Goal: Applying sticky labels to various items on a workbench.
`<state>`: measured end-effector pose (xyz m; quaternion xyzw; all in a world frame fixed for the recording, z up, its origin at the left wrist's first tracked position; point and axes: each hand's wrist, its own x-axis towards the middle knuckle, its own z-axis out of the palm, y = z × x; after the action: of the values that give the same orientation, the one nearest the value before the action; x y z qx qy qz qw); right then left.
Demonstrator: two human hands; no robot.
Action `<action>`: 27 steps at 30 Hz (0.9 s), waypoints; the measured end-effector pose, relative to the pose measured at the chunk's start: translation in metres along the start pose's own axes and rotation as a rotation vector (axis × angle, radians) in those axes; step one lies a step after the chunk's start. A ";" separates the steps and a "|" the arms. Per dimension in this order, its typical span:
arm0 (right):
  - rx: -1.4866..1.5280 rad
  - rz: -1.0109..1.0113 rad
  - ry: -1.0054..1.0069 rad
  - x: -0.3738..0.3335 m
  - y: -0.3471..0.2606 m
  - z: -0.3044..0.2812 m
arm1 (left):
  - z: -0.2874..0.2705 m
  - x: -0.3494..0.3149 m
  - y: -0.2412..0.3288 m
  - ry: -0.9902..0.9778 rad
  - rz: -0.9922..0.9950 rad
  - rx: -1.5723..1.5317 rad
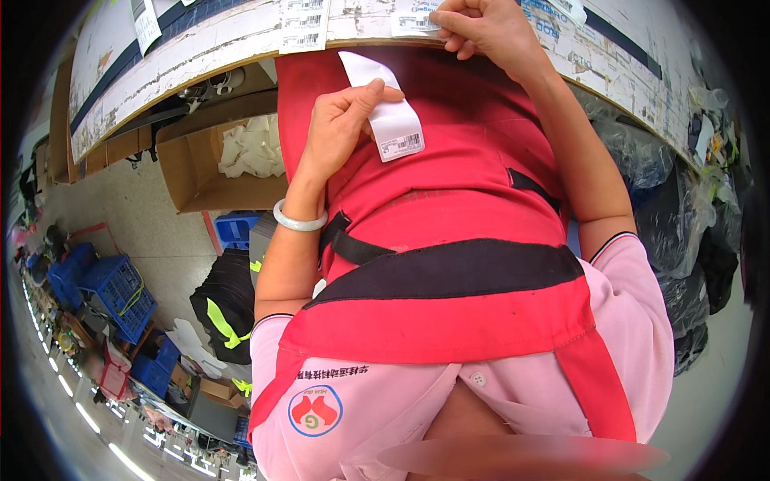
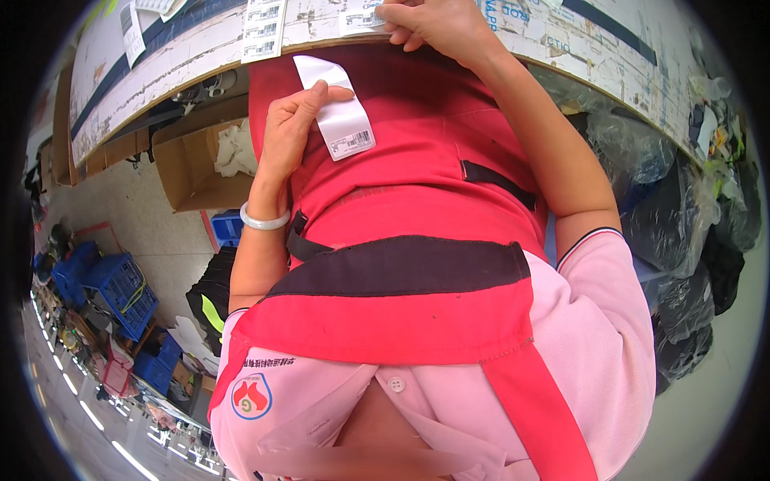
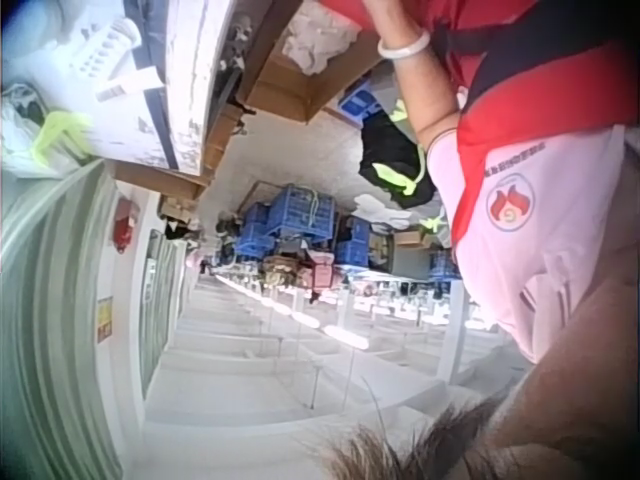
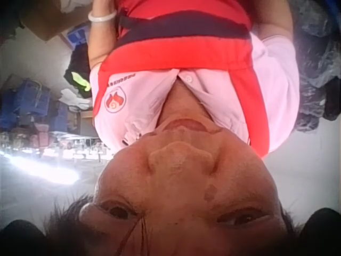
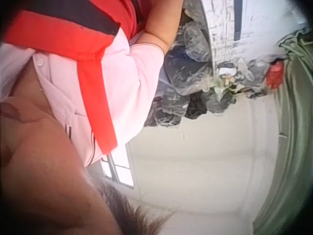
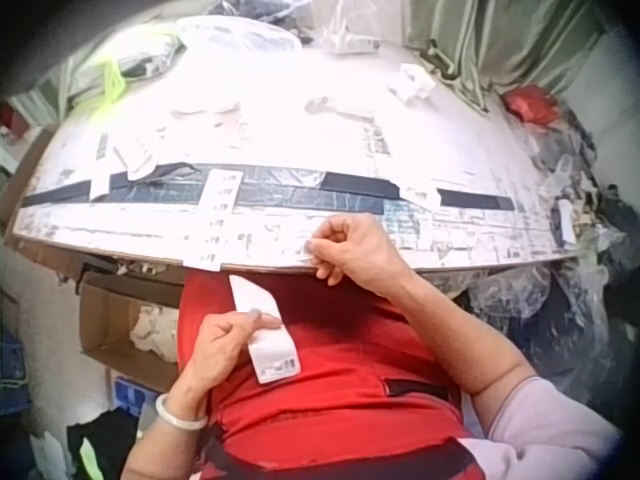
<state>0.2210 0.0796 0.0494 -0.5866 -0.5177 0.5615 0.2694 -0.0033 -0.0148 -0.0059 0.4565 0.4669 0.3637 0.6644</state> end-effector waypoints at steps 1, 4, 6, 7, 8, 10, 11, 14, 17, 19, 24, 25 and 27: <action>-0.044 -0.003 0.001 0.000 -0.001 0.001 | 0.000 0.000 0.001 -0.004 0.007 0.017; -0.083 -0.033 -0.006 0.000 -0.001 0.003 | 0.000 0.001 -0.002 -0.011 -0.007 0.002; -0.080 -0.062 -0.011 -0.001 0.000 0.001 | 0.003 0.002 0.000 -0.003 -0.017 -0.024; -0.068 -0.052 -0.014 -0.001 -0.001 -0.001 | 0.005 0.002 0.000 0.006 -0.028 -0.053; -0.057 -0.044 -0.017 -0.002 -0.001 -0.003 | 0.005 0.002 0.001 0.001 -0.023 -0.053; 0.015 -0.061 -0.014 -0.006 0.002 -0.009 | 0.007 0.001 0.001 0.020 -0.082 -0.148; 0.089 -0.076 -0.018 -0.008 0.005 -0.013 | 0.005 -0.001 0.000 0.016 -0.073 -0.153; 0.112 -0.089 0.069 -0.010 0.014 -0.046 | -0.002 -0.003 -0.007 0.029 -0.086 -0.138; 0.115 -0.208 0.339 0.003 0.038 -0.107 | 0.001 -0.003 -0.004 0.001 -0.100 -0.175; 0.067 -0.234 0.443 0.013 0.058 -0.150 | 0.006 -0.004 -0.001 0.025 -0.090 -0.216; -0.551 -0.052 0.704 0.029 0.089 -0.179 | 0.007 -0.007 0.003 -0.078 -0.151 -0.222; -0.714 0.004 0.734 0.031 0.081 -0.175 | 0.007 -0.007 0.003 -0.067 -0.150 -0.212; -0.770 -0.058 0.786 0.019 0.053 -0.156 | 0.005 -0.009 0.002 -0.044 -0.161 -0.196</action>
<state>0.3800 0.1209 0.0293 -0.7937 -0.5623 0.0625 0.2236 -0.0012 -0.0233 -0.0004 0.3583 0.4493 0.3430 0.7431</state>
